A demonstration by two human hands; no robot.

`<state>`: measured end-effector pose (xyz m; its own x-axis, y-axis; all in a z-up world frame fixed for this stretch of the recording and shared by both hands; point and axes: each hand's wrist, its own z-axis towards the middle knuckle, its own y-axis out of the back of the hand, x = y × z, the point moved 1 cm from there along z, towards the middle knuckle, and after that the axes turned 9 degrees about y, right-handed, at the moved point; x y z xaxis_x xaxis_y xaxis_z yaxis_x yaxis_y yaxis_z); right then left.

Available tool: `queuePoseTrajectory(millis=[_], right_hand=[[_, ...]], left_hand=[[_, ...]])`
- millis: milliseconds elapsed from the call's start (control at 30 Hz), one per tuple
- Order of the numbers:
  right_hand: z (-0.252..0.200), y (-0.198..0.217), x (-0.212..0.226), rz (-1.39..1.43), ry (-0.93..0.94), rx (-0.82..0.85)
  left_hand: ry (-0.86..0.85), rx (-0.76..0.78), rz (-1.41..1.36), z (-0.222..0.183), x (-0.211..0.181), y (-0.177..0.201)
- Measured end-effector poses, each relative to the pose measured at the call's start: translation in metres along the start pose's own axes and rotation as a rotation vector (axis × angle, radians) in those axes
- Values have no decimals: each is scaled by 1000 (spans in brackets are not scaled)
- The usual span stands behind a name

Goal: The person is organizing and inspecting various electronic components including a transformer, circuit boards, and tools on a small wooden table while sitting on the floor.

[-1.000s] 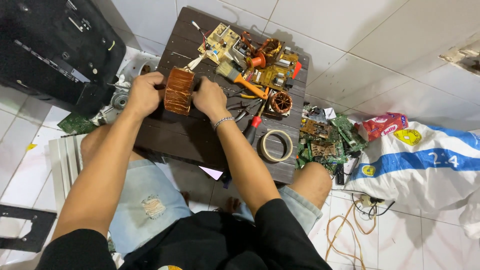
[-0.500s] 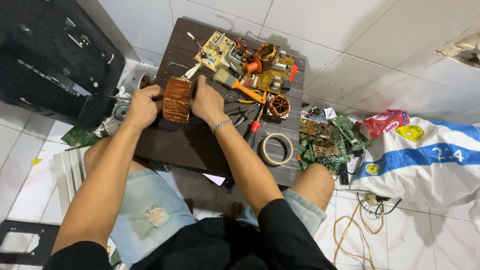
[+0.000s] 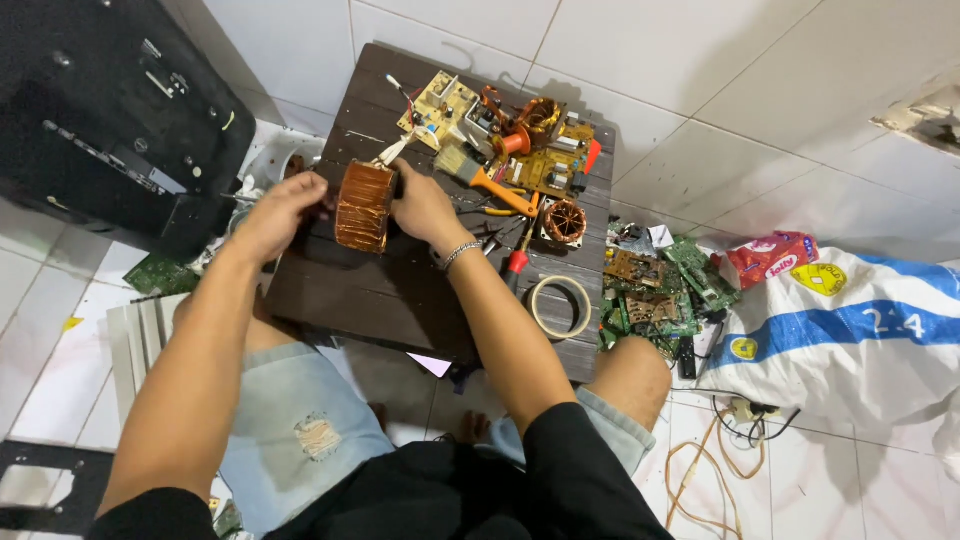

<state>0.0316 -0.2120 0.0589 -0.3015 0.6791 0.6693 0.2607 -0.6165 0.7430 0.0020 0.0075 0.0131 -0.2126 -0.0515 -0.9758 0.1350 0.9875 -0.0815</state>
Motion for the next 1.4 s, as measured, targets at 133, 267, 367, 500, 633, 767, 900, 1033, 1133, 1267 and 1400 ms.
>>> queuePoseTrajectory(millis=[133,267,367,500,633,767,900,1033,1133,1267,1400], right_hand=[[7,2,-1,-133,-24,65],[8,-2,-10,-156,2,6],[-2,7,-9,-195,66,2],[-28,47,21,-28,198,-216],[-30,62,62,407,105,-382],[-16,70,52,1308,-31,-48],[-13,89,14,1706,125,227],[-16,90,-8,1620,-1,62],[-21,91,-14,1496,-46,4],[-20,97,-15,1361,-34,-36],[-18,104,-22,1307,8,-26]], left_hand=[[132,153,-320,5,-33,29],[211,13,-474,11,-73,67],[169,48,-452,0,-116,59],[121,150,-260,-32,-183,7],[48,162,-151,-70,-209,-57],[74,301,150,-121,-186,-135],[-148,348,585,-168,-73,-191],[-4,615,598,-231,-8,-215],[-59,754,559,-256,3,-206],[71,739,710,-276,13,-164],[904,84,407,-304,25,-76]])
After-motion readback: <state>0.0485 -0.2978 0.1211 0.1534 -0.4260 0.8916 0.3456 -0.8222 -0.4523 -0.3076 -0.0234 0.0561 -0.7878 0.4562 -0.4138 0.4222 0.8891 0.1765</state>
